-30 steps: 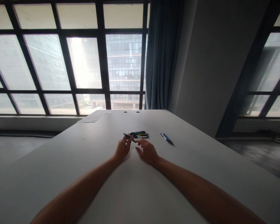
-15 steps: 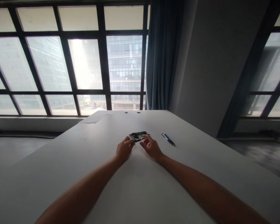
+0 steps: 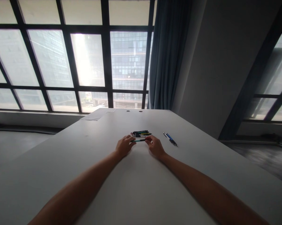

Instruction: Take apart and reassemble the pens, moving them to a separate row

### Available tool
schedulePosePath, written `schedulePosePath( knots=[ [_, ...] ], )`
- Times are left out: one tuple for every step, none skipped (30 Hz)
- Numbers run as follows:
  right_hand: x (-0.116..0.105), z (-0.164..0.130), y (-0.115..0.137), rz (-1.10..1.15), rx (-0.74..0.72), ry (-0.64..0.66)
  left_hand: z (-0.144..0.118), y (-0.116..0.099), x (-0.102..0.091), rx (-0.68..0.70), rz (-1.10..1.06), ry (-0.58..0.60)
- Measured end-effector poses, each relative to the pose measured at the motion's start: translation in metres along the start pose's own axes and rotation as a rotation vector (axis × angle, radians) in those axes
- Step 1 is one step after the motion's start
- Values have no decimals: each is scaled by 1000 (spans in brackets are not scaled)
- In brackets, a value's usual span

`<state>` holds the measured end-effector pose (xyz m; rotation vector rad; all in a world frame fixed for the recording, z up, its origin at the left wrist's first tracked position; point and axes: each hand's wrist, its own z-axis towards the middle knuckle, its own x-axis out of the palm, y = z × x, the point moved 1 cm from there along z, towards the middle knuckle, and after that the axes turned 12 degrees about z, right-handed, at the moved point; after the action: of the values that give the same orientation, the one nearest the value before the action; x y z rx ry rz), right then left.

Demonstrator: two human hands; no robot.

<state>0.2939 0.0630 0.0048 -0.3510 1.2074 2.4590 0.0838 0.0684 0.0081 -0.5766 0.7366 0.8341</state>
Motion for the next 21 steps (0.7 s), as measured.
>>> schedulePosePath(
  knots=[
    [0,0,0,-10,-4,-7,1,4,0,-34,-51,-16],
    [0,0,1,-23,-4,-10,3,8,1,-70,-119,-39],
    [0,-1,1,-37,0,-13,4,12,2,-108,-196,-61],
    [0,-1,2,-53,7,-13,6,15,3,-151,-282,-81],
    [0,-2,2,-68,15,-9,7,16,5,-200,-376,-96],
    [0,-2,3,-84,25,-3,9,16,6,-250,-481,-103],
    [0,-2,3,-102,35,5,9,15,8,-299,-590,-104],
    [1,-3,4,-118,45,15,10,12,9,-341,-698,-97],
    [1,-3,4,-134,55,25,10,9,9,-372,-796,-87],
    [2,-3,4,-149,63,35,10,5,9,-391,-873,-71],
    [2,-4,5,-164,69,43,9,1,9,-397,-926,-61],
    [2,-4,5,-176,71,50,9,-3,9,-394,-957,-54],
    [3,-4,6,-185,70,57,8,-6,8,-386,-976,-48],
    [3,-4,6,-191,67,62,7,-8,7,-378,-985,-42],
    [3,-4,6,-196,63,67,7,-9,7,-373,-988,-38],
    [4,-4,7,-201,59,71,6,-10,7,-371,-988,-38],
    [4,-4,7,-206,57,72,6,-10,7,-373,-986,-42],
    [4,-4,7,-212,57,67,5,-10,7,-376,-983,-49],
    [3,-5,7,-221,60,57,5,-10,8,-377,-980,-62],
    [3,-5,8,-228,61,45,5,-10,9,-374,-980,-78],
    [2,-5,8,-234,61,29,5,-10,10,-365,-979,-100]
  ],
)
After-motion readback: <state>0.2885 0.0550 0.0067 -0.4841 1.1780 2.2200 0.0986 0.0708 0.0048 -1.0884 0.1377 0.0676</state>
